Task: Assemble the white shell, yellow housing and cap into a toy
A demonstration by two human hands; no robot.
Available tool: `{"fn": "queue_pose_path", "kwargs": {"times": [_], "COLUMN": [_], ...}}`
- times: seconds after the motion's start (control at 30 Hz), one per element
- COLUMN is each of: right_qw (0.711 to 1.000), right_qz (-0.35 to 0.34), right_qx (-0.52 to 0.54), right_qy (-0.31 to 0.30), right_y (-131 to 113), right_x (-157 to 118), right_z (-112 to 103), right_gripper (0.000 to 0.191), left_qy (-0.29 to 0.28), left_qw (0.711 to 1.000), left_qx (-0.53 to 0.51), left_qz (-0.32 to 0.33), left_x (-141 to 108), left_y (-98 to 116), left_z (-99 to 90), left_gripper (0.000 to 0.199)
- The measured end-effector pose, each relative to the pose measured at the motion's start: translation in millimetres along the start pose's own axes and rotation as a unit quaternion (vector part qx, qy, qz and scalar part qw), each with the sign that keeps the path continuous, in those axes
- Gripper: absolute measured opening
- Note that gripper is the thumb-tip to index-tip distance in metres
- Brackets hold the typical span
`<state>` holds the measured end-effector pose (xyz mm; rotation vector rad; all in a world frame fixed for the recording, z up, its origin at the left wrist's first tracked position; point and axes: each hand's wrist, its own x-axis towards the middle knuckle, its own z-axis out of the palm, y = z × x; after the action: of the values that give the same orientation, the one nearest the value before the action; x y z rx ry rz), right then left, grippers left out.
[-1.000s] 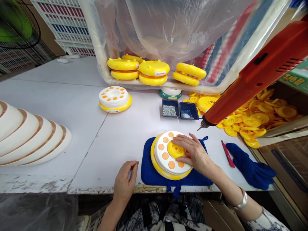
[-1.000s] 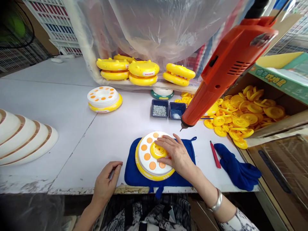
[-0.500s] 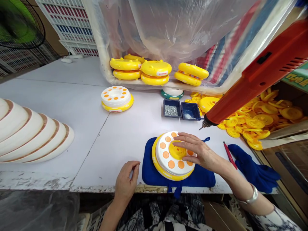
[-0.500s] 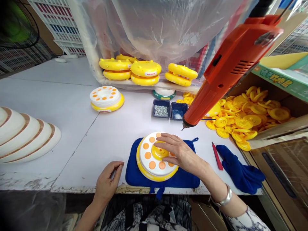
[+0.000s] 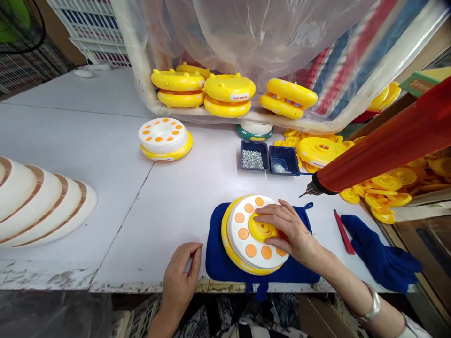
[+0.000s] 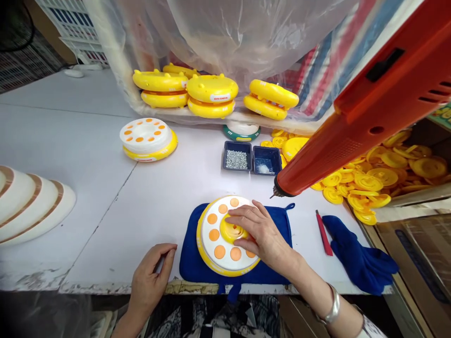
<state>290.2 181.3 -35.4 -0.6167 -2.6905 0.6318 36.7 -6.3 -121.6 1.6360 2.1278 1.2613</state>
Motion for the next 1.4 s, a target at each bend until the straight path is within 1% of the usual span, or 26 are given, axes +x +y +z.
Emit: {"fn": "queue_pose_path", "kwargs": {"times": [0.07,0.13,0.23,0.3,0.37,0.4,0.47,0.57,0.63,0.73,0.83,0.9,1.03,1.1,1.13,1.17,1.2,1.23,1.3,1.33,1.37,1.4], "right_qw": [1.000,1.000,0.999,0.997,0.996,0.996,0.997,0.999,0.999,0.997,0.993,0.993,0.997,0.997,0.998,0.998,0.997,0.994,0.979,0.964,0.939,0.906], "right_qz": [0.019,0.024,0.007,0.005,0.000,-0.007,-0.022,-0.025,-0.026,-0.041,-0.069,-0.077,-0.049,-0.042,-0.041,-0.035,-0.022,-0.001,0.070,0.117,0.165,0.201], "right_qx": [-0.003,0.003,0.036,0.054,0.049,0.041,0.026,0.020,0.029,0.060,0.078,0.062,0.007,0.013,0.029,0.050,0.075,0.100,0.133,0.141,0.152,0.175], "right_qy": [0.011,0.018,0.028,0.056,0.077,0.078,0.062,0.025,0.000,-0.029,-0.046,-0.058,-0.062,-0.058,-0.048,-0.027,0.004,0.044,0.135,0.192,0.260,0.329], "right_y": [-3,-4,-4,-4,-5,-6,-7,-7,-5,1,7,8,4,1,-1,-2,-3,-2,1,5,10,17], "right_x": [0,0,0,0,0,0,3,6,8,8,7,7,8,6,2,-3,-10,-19,-37,-44,-48,-48], "right_z": [3,3,-3,-9,-14,-15,-15,-12,-11,-14,-17,-17,-14,-13,-13,-14,-15,-17,-26,-32,-40,-49], "right_gripper": [0.041,0.041,0.049,0.053,0.048,0.045,0.044,0.052,0.054,0.051,0.047,0.048,0.050,0.055,0.059,0.063,0.062,0.055,0.030,0.020,0.016,0.016], "left_qy": [0.000,0.000,0.002,0.001,-0.003,-0.003,-0.002,-0.001,-0.003,0.001,0.005,0.005,0.007,0.010,0.011,0.011,0.011,0.011,0.014,0.016,0.017,0.019], "left_qw": [1.000,1.000,1.000,1.000,1.000,1.000,1.000,1.000,1.000,0.999,0.999,0.999,0.999,0.999,0.999,0.999,0.999,0.999,0.999,0.999,1.000,1.000], "left_qx": [0.005,0.007,0.006,0.004,0.003,0.004,0.006,0.010,0.013,0.016,0.018,0.020,0.025,0.025,0.024,0.023,0.021,0.020,0.013,0.007,0.002,-0.003], "left_qz": [-0.004,-0.004,-0.003,-0.004,-0.004,-0.003,0.001,0.013,0.023,0.035,0.040,0.042,0.045,0.042,0.039,0.035,0.031,0.028,0.027,0.027,0.025,0.021], "left_x": [0,0,1,1,1,1,1,0,0,-1,0,1,2,1,1,1,0,-1,-2,-2,-2,0], "left_y": [0,0,0,1,1,1,1,-1,-2,-3,-2,-1,-1,-1,-1,-1,-1,-2,-2,-2,-2,-2], "left_z": [-0.1,-0.3,-1.0,-1.4,-1.5,-1.4,-0.9,0.1,0.5,0.6,0.5,0.7,1.2,1.2,1.3,1.3,1.4,1.4,1.2,0.7,-0.2,-1.6], "left_gripper": [0.012,0.012,0.012,0.012,0.013,0.012,0.012,0.011,0.011,0.011,0.011,0.011,0.011,0.010,0.010,0.010,0.010,0.010,0.010,0.010,0.010,0.010]}}
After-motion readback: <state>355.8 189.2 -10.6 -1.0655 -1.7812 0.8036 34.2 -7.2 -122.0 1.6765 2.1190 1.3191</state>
